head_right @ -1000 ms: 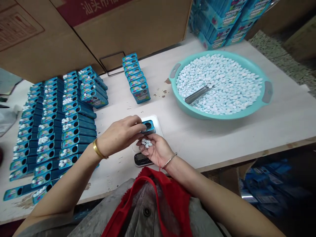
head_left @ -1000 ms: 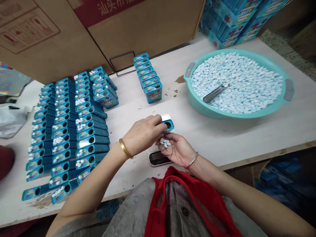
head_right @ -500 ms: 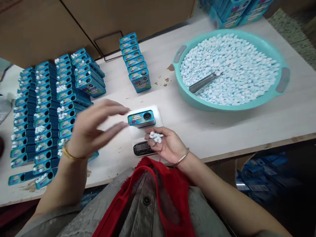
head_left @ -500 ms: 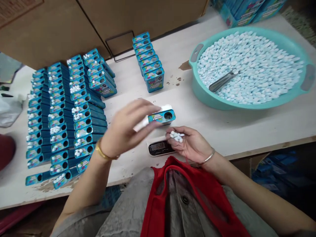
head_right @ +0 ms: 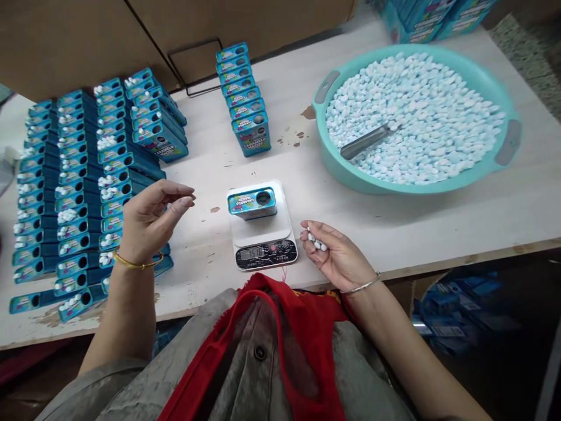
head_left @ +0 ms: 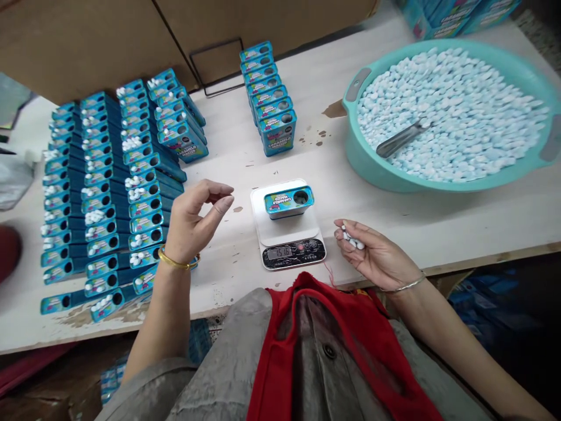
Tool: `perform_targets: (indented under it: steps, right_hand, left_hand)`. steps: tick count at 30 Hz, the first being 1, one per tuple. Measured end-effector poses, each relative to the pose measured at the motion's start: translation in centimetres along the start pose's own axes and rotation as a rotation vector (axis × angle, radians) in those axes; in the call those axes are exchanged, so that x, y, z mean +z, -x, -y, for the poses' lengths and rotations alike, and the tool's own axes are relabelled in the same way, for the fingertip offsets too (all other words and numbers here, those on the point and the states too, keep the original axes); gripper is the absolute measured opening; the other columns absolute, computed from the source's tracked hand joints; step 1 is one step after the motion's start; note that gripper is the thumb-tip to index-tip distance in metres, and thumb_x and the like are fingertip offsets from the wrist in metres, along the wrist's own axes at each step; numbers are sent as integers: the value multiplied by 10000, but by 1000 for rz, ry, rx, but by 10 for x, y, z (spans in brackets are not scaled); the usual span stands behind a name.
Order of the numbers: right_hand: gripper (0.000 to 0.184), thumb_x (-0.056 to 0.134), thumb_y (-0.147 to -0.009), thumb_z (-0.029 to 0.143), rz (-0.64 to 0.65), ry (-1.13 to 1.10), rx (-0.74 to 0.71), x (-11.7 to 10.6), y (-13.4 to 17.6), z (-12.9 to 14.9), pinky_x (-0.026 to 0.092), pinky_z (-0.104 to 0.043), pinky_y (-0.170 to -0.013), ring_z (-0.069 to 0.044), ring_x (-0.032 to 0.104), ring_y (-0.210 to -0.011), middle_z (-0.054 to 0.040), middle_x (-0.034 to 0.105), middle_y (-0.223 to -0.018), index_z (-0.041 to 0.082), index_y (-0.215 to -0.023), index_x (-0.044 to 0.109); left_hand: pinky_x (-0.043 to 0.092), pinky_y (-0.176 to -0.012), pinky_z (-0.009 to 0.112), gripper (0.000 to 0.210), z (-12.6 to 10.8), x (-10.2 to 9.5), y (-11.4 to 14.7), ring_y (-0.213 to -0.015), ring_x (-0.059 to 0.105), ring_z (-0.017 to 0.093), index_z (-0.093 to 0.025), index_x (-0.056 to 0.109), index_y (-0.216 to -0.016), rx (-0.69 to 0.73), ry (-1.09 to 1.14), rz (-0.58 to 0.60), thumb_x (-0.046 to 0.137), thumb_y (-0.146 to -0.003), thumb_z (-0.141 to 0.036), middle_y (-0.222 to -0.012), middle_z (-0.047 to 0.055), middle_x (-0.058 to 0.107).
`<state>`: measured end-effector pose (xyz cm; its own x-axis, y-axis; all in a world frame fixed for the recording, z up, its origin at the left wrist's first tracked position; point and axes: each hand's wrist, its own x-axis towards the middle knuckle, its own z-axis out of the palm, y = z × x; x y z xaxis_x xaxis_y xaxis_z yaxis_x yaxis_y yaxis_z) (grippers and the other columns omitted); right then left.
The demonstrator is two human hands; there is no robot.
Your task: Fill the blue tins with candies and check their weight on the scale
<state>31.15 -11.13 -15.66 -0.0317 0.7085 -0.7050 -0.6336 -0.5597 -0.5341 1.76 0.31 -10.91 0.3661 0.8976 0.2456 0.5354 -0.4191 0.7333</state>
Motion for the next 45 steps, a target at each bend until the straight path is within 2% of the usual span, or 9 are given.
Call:
perform_targets:
  steps: [6, 11, 17, 22, 27, 33, 36, 39, 45]
  right_hand:
    - [266, 795, -715, 334, 79, 112, -69, 20, 7, 12, 264, -153, -392, -22, 389, -482, 12, 581, -719, 172, -905, 703]
    - [254, 740, -793, 363, 209, 305, -193, 54, 6, 40, 198, -192, -407, -18, 363, -456, 7, 586, -714, 156, -926, 675]
    - [200, 701, -824, 348, 258, 740, -233, 87, -6, 71, 212, -220, -418, -46, 353, -433, 23, 554, -597, 160, -883, 665]
    - [207, 663, -833, 335, 244, 1122, -347, 92, -14, 79, 313, -231, -470, -91, 435, -511, 25, 545, -588, 177, -956, 713]
    - [203, 637, -830, 294, 269, 1337, -477, 94, -20, 81, 397, -254, -567, -120, 499, -619, -1, 623, -719, 191, -976, 732]
    - [217, 627, -827, 249, 287, 1415, -519, 97, -19, 82, 468, -297, -716, -160, 582, -770, -30, 715, -906, 214, -1005, 745]
    - [245, 643, -821, 284, 271, 1408, -492, 99, -18, 83, 471, -300, -715, -166, 592, -786, -41, 720, -926, 207, -1027, 749]
    - [249, 663, -805, 310, 261, 1397, -473, 101, -18, 84, 447, -282, -642, -151, 566, -719, -32, 693, -817, 192, -1002, 759]
    - [238, 704, -783, 390, 263, 1249, -437, 98, -16, 84, 309, -253, -494, -105, 448, -548, 10, 532, -578, 177, -862, 772]
  left_hand:
    - [498, -718, 265, 138, 3, 9, 3, -767, 609, 123, -183, 669, -943, 25, -7, 69, 637, -874, -299, -844, 23, 665]
    - [495, -705, 255, 135, 1, 13, 4, -769, 609, 123, -177, 659, -949, 48, -11, 87, 606, -897, -290, -850, 34, 669]
    - [494, -703, 258, 98, 1, 11, 6, -761, 603, 124, -180, 649, -922, 70, -37, 87, 594, -900, -258, -846, 31, 667]
    - [492, -708, 255, 90, 8, 10, 12, -763, 602, 119, -182, 648, -933, 47, -36, 80, 597, -900, -248, -852, 27, 665]
    - [496, -722, 262, 82, 12, 10, 16, -788, 607, 126, -186, 645, -929, 17, -20, 74, 590, -903, -242, -870, 29, 665]
    - [494, -718, 261, 76, 15, 11, 18, -779, 603, 121, -185, 642, -918, 2, -9, 56, 595, -900, -242, -863, 28, 665]
    - [496, -721, 270, 92, 18, 13, 19, -780, 603, 124, -185, 644, -918, -12, -7, 52, 594, -899, -259, -868, 30, 667]
    - [490, -717, 271, 101, 20, 14, 21, -786, 604, 126, -183, 647, -920, -19, 0, 44, 593, -900, -266, -870, 32, 667]
    - [490, -715, 268, 113, 22, 14, 24, -772, 606, 124, -181, 653, -919, -47, 20, 31, 602, -891, -277, -863, 31, 670]
